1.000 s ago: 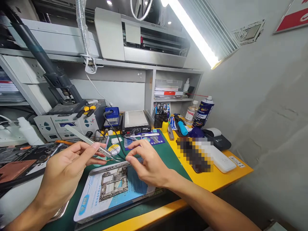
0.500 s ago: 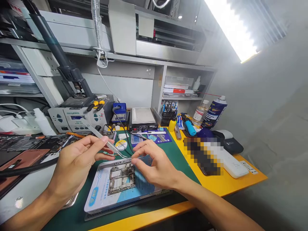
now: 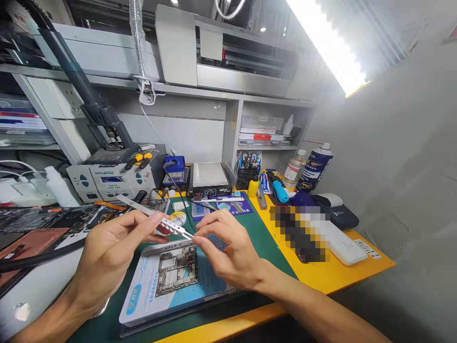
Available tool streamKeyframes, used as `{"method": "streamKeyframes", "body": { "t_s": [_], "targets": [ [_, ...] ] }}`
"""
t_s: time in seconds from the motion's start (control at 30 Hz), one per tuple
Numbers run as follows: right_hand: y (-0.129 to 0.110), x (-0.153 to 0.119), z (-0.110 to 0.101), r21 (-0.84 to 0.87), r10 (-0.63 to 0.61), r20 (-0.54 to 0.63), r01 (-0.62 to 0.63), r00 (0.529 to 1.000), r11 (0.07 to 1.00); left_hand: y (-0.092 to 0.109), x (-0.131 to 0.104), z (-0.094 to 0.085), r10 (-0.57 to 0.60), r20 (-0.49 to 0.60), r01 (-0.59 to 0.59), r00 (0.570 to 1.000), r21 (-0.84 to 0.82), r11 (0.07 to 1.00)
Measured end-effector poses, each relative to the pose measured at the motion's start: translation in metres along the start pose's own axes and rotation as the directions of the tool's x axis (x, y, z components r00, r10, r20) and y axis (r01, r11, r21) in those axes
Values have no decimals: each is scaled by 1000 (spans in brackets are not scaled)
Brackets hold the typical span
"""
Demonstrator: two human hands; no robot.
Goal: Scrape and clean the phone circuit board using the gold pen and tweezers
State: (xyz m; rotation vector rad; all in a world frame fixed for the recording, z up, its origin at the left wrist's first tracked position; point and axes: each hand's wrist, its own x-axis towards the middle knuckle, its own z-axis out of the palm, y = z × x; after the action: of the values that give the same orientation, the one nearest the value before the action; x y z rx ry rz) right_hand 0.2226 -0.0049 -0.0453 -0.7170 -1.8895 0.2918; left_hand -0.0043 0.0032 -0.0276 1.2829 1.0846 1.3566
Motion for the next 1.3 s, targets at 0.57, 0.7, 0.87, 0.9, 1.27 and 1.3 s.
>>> {"method": "streamKeyframes", "body": {
  "t_s": [0.57, 0.7, 0.87, 0.9, 1.27, 1.3],
  "targets": [
    [7, 9, -6, 263, 317, 67, -324, 946, 909, 9, 1, 13, -174, 245, 245, 954, -297, 923],
    [7, 11, -10, 257, 314, 106, -331, 944, 908, 8, 2, 8, -145, 247, 219, 958, -304, 927],
    [9, 13, -14, 224, 296, 174, -330, 939, 917, 3, 3, 6, -115, 261, 194, 959, -300, 934],
    [10, 13, -15, 210, 295, 189, -332, 936, 920, 3, 3, 6, -109, 265, 189, 958, -298, 936],
    [60, 20, -34, -172, 568, 158, -544, 808, 821, -1, 29, -23, -126, 183, 172, 975, -266, 949],
    [65, 22, -34, -231, 600, 147, -563, 786, 794, -1, 30, -25, -144, 192, 191, 971, -254, 948]
  ]
}}
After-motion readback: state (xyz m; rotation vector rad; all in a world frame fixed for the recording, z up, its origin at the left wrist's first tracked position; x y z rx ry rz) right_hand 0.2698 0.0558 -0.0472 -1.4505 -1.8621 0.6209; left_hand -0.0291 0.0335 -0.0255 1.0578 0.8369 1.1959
